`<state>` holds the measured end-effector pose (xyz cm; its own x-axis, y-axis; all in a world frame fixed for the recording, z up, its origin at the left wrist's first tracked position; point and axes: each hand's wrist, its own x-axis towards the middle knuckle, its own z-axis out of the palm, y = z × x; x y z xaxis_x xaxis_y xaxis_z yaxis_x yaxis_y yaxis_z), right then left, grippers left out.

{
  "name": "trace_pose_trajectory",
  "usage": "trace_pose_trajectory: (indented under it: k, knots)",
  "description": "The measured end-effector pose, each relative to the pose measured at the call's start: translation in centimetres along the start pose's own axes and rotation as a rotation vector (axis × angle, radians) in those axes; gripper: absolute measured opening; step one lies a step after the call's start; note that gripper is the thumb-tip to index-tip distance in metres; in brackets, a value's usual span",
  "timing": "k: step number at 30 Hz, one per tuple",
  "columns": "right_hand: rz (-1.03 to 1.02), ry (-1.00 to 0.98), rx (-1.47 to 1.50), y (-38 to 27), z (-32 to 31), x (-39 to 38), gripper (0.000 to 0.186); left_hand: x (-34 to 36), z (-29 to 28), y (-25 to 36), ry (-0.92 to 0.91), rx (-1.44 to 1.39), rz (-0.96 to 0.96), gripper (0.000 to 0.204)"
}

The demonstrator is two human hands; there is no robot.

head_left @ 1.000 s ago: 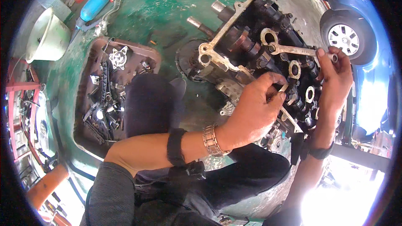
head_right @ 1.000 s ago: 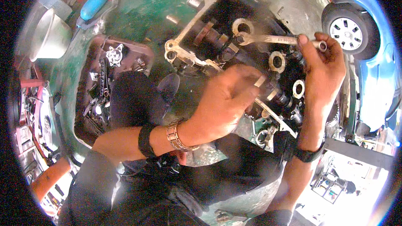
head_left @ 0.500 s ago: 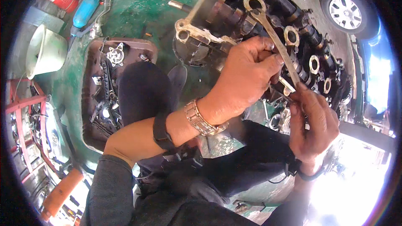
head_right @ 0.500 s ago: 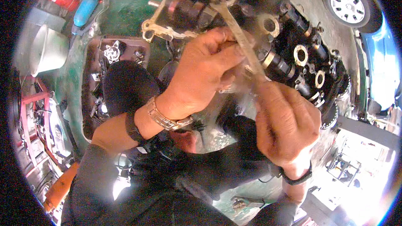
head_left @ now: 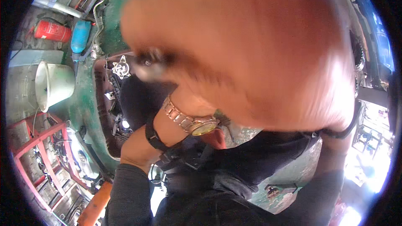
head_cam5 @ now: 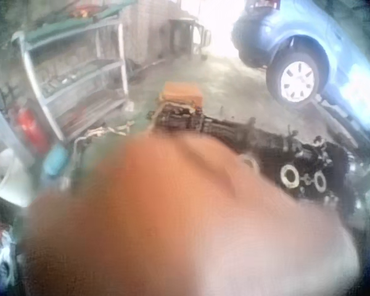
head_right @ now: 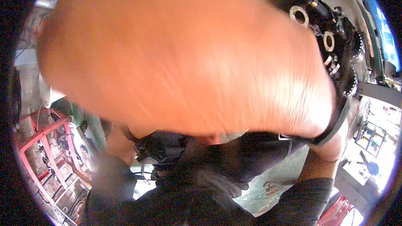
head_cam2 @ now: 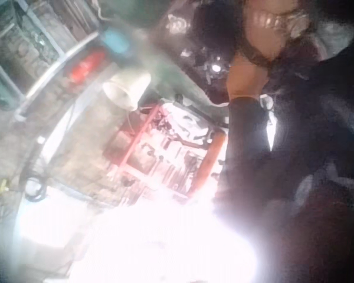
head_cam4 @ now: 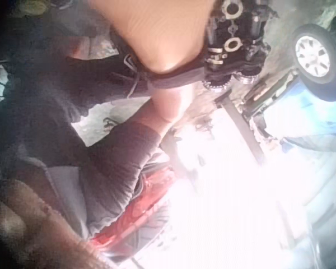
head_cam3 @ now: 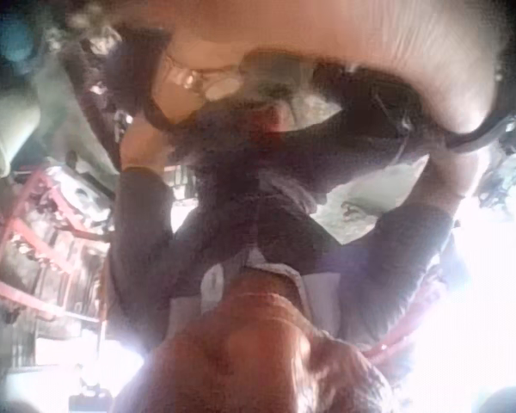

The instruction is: The person uses a wrench to loosen and remove bolts from the cylinder head of a disassembled engine block. They repeatedly reposition the wrench and remove each bolt by hand after loosening it.

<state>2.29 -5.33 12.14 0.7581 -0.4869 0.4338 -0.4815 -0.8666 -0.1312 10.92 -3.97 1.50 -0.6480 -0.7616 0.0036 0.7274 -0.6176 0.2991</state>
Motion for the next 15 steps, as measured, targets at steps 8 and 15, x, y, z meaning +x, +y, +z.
trace_pose_trajectory:
  k: [8, 15]
  knots:
    - [0.111, -0.013, 0.166, 4.6, -0.4, 4.1, 0.021, 0.3, 0.6, 1.6, -0.037, 0.003, -0.014, 0.021]
    - [0.435, 0.343, -0.204, 2.4, -2.4, 3.5, 0.023, 0.6, 0.2, 2.0, -0.056, -0.068, -0.09, 0.021]
